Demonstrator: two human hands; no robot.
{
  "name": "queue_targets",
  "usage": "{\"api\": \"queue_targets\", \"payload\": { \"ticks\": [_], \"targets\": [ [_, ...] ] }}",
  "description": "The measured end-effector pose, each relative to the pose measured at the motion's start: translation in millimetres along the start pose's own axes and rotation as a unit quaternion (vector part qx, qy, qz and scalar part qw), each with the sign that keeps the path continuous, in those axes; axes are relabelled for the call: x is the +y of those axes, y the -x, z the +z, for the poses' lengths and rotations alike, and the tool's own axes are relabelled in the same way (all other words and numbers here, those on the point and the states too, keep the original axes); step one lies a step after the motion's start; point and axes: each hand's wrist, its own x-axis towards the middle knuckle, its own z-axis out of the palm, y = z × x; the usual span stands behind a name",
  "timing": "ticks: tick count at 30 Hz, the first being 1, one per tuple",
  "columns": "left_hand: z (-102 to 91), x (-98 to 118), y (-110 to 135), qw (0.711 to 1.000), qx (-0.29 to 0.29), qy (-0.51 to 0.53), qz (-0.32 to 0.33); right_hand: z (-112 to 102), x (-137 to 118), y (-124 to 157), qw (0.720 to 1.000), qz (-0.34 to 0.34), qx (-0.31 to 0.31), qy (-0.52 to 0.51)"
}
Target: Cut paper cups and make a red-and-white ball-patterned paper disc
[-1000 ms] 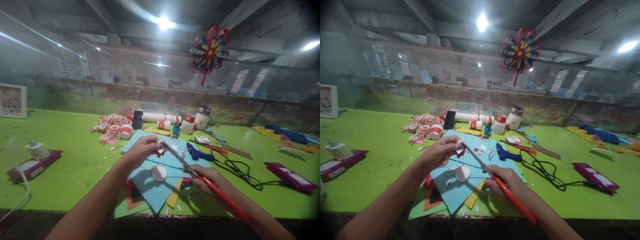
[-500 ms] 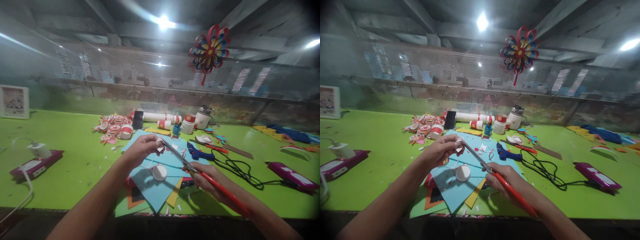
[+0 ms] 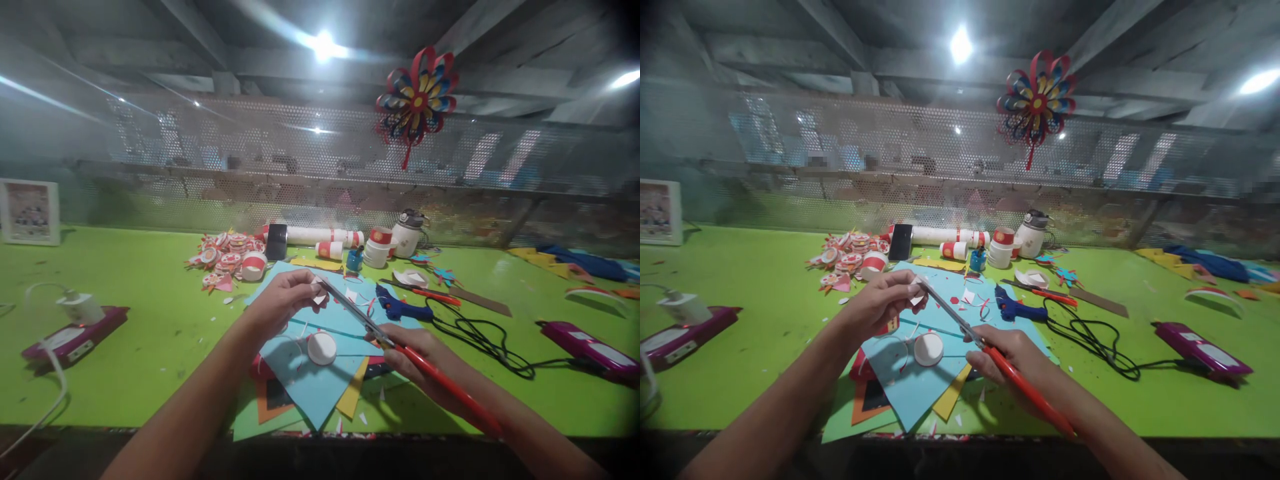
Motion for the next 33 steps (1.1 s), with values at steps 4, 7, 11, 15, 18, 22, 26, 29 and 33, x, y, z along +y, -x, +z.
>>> {"api": "queue_targets", "payload": {
  "ticks": [4, 7, 11, 15, 18, 22, 26, 29, 33],
  "targets": [
    [-1.7, -1, 0, 1.000, 0.000, -0.003, -0.005, 0, 1, -1, 1.000, 0.000, 0.008, -0.002],
    [-2.9, -2, 0, 1.000, 0.004, -0.007, -0.003, 1, 2, -2, 1.000, -0.004, 0.009, 0.006],
    [-2.4, -2, 0, 1.000, 0.005, -0.009, -0.006, 0, -1, -3, 1.000, -0.005, 0.002, 0.023],
    [1.5, 0, 0, 1.000, 0.012, -0.004, -0.014, -1, -2, -4, 0.999, -0.011, 0.000, 0.031],
    [3.8, 1, 0, 1.000, 0.016, 0.002, -0.019, -1, 0, -3, 1.000, -0.009, 0.001, 0.025],
    [3.5, 0, -1, 1.000, 0.015, -0.001, -0.020, 3, 2, -2, 1.000, -0.009, 0.013, 0.020],
    [2.3, 0, -1, 1.000, 0.009, -0.003, -0.015, 5, 0, -2, 0.999, 0.006, 0.034, 0.026],
    [0.7, 0, -1, 1.000, 0.010, -0.001, -0.016, 5, 0, -3, 0.997, 0.029, 0.064, 0.016],
    [-1.7, -2, 0, 0.999, -0.004, -0.034, -0.006, 3, -3, -11, 0.992, 0.047, 0.120, 0.008]
  ]
}}
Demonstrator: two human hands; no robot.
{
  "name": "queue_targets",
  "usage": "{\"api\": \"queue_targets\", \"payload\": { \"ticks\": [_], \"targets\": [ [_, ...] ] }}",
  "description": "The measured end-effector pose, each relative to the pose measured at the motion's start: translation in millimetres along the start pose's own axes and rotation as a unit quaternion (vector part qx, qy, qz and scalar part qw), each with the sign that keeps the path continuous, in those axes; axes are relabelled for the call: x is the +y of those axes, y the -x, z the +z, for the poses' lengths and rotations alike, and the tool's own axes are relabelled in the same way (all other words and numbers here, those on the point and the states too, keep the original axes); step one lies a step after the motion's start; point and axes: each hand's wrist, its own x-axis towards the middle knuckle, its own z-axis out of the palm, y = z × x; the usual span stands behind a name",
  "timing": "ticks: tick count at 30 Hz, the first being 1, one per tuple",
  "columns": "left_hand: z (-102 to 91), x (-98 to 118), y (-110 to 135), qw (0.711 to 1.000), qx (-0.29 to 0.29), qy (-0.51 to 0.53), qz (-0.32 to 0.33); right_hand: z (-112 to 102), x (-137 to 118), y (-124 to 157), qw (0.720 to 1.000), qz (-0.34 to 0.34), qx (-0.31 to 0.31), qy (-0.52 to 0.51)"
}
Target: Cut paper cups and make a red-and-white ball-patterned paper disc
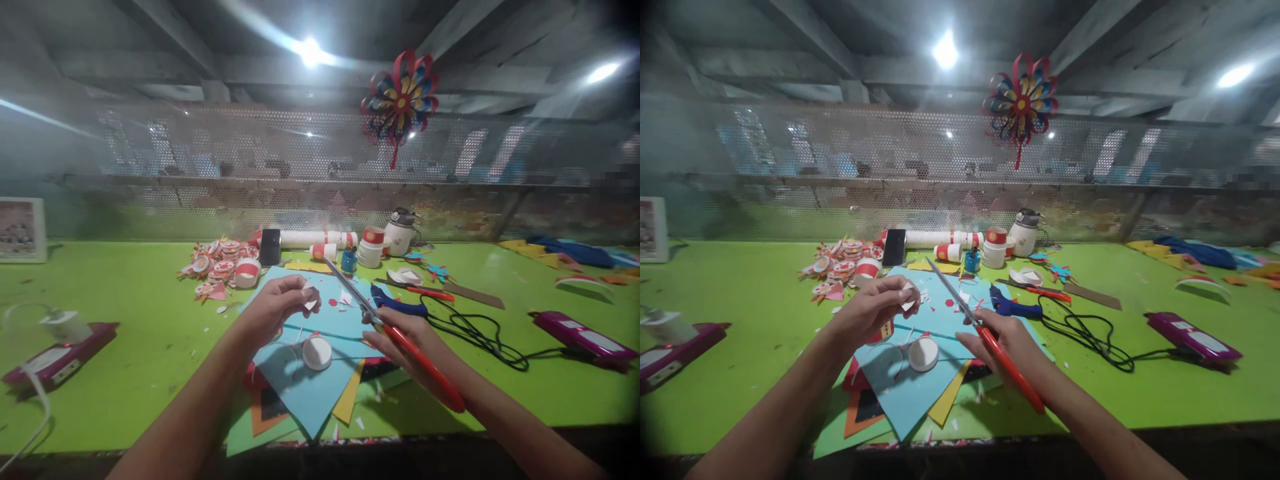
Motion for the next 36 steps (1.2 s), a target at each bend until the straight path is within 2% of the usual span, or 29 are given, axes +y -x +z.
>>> {"api": "queue_targets", "payload": {
  "ticks": [5, 7, 10, 14, 20, 23, 29, 33, 36],
  "targets": [
    [5.4, 0, 2, 0.996, -0.045, -0.076, -0.008, 8, -15, -26, 0.993, -0.033, 0.019, -0.114],
    [8.9, 1, 3, 0.992, -0.081, -0.089, -0.037, 14, -19, -37, 0.988, -0.068, 0.021, -0.140],
    [11.9, 3, 3, 0.986, -0.104, -0.108, -0.071, 23, -24, -47, 0.980, -0.118, 0.005, -0.160],
    [10.3, 6, 5, 0.980, -0.114, -0.121, -0.104, 28, -28, -50, 0.977, -0.138, -0.001, -0.162],
    [7.6, 7, 7, 0.982, -0.098, -0.114, -0.110, 36, -25, -53, 0.971, -0.126, -0.007, -0.201],
    [9.5, 5, 6, 0.987, -0.066, -0.098, -0.110, 42, -22, -55, 0.975, -0.122, 0.024, -0.184],
    [16.5, -5, 0, 0.995, 0.020, -0.047, -0.091, 48, -15, -56, 0.971, -0.144, 0.134, -0.135],
    [24.4, -12, -3, 0.998, 0.029, -0.012, -0.063, 53, -12, -56, 0.959, -0.151, 0.224, -0.089],
    [30.3, -17, -4, 0.999, 0.035, -0.012, -0.037, 58, -14, -56, 0.952, -0.134, 0.266, -0.074]
  ]
}}
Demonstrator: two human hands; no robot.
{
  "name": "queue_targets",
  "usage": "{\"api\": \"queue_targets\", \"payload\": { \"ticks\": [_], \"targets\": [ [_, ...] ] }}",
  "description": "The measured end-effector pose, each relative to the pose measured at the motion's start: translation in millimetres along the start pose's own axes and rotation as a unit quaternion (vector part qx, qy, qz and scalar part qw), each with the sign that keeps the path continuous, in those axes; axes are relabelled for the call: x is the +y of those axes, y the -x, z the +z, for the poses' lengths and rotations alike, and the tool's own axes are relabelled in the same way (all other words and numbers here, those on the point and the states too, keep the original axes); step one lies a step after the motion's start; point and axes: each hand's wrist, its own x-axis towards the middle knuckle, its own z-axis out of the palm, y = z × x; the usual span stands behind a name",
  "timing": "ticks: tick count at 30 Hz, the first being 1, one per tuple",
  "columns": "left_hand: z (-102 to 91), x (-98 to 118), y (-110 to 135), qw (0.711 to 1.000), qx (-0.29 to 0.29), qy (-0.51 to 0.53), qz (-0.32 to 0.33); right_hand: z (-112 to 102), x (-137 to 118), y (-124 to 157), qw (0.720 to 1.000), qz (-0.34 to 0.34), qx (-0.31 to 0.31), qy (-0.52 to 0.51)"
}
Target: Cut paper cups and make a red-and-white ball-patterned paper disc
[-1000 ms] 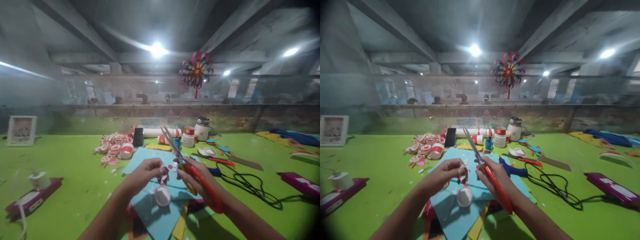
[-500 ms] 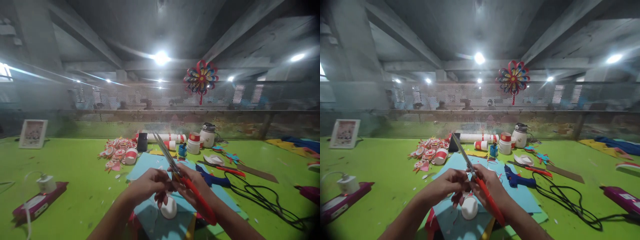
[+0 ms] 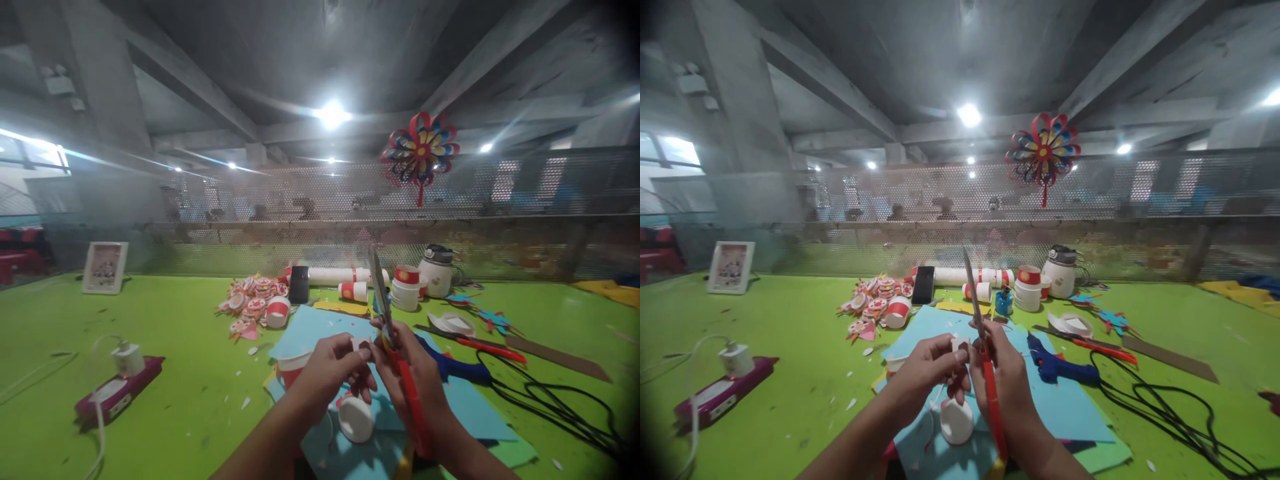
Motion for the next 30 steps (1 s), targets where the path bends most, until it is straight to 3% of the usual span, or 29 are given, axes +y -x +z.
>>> {"api": "queue_targets", "payload": {
  "ticks": [7, 11, 18, 30],
  "targets": [
    [-0.9, -1, 0, 0.999, 0.000, -0.019, 0.037, 7, -8, 7, 0.999, 0.018, 0.033, -0.017],
    [-6.1, 4, 3, 0.999, -0.011, -0.023, 0.032, 4, -13, 4, 0.995, 0.069, -0.006, -0.073],
    [-12.7, 9, 5, 1.000, -0.020, -0.022, 0.006, -4, -21, -8, 0.960, 0.163, -0.083, -0.210],
    [-7.3, 3, 3, 0.999, 0.034, -0.039, 0.007, 6, -17, 0, 0.964, 0.167, 0.006, -0.206]
  ]
}}
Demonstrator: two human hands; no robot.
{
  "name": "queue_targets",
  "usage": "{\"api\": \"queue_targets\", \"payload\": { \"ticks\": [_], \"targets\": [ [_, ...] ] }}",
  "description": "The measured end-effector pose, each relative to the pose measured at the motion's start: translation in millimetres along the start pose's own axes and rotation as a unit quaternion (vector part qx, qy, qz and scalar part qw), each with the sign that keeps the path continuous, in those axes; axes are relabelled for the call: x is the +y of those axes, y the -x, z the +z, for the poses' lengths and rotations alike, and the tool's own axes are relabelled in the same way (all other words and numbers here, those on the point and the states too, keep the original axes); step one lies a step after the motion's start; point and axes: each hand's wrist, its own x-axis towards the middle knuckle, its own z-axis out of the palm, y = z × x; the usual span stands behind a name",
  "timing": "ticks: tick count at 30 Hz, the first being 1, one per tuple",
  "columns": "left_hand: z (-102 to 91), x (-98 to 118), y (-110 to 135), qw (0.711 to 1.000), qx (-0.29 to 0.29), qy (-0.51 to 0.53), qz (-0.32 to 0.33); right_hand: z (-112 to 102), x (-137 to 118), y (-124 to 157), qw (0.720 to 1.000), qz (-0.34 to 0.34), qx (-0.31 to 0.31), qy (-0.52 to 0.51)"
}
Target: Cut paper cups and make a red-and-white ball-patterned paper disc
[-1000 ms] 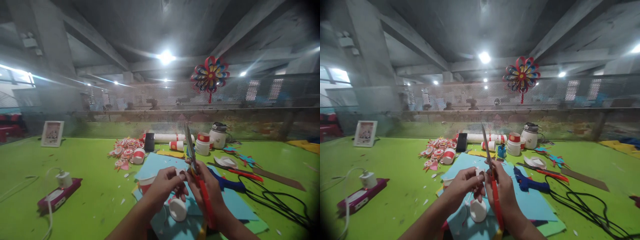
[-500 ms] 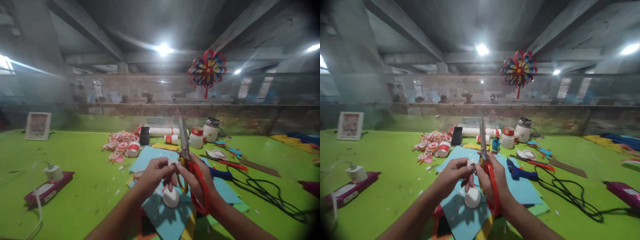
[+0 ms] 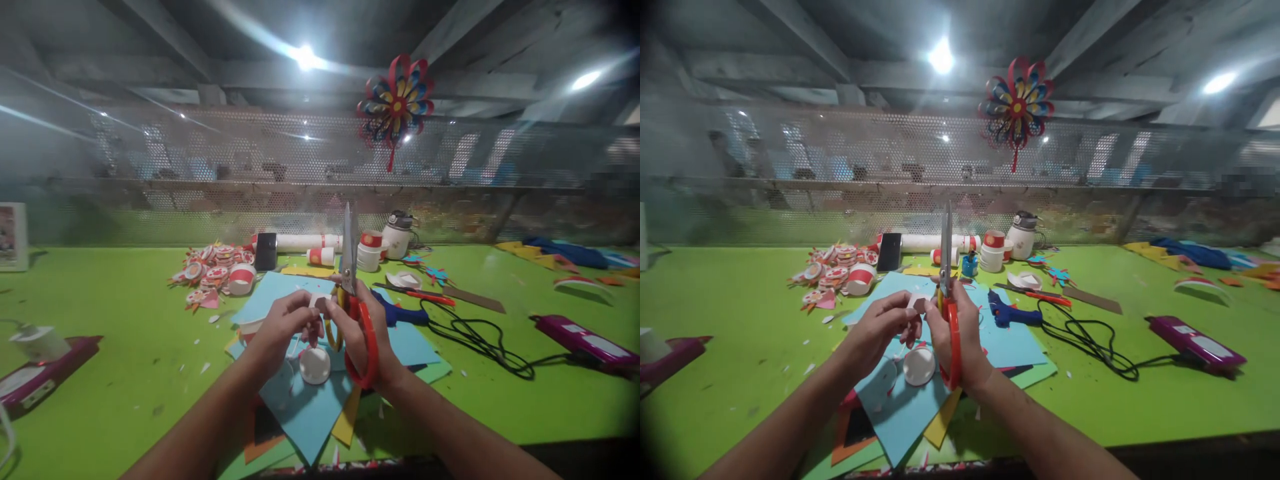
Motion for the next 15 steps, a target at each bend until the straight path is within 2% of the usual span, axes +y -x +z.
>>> {"api": "queue_targets", "payload": {
  "ticks": [9, 15],
  "targets": [
    [3.2, 1.0, 2.7, 1.000, 0.000, 0.009, 0.026, 0.8, 2.3, 1.8, 0.999, -0.035, 0.030, 0.029],
    [2.1, 2.7, 2.6, 0.998, -0.026, 0.054, 0.026, 1.0, 3.8, 4.0, 0.996, -0.052, 0.041, 0.052]
  ]
}}
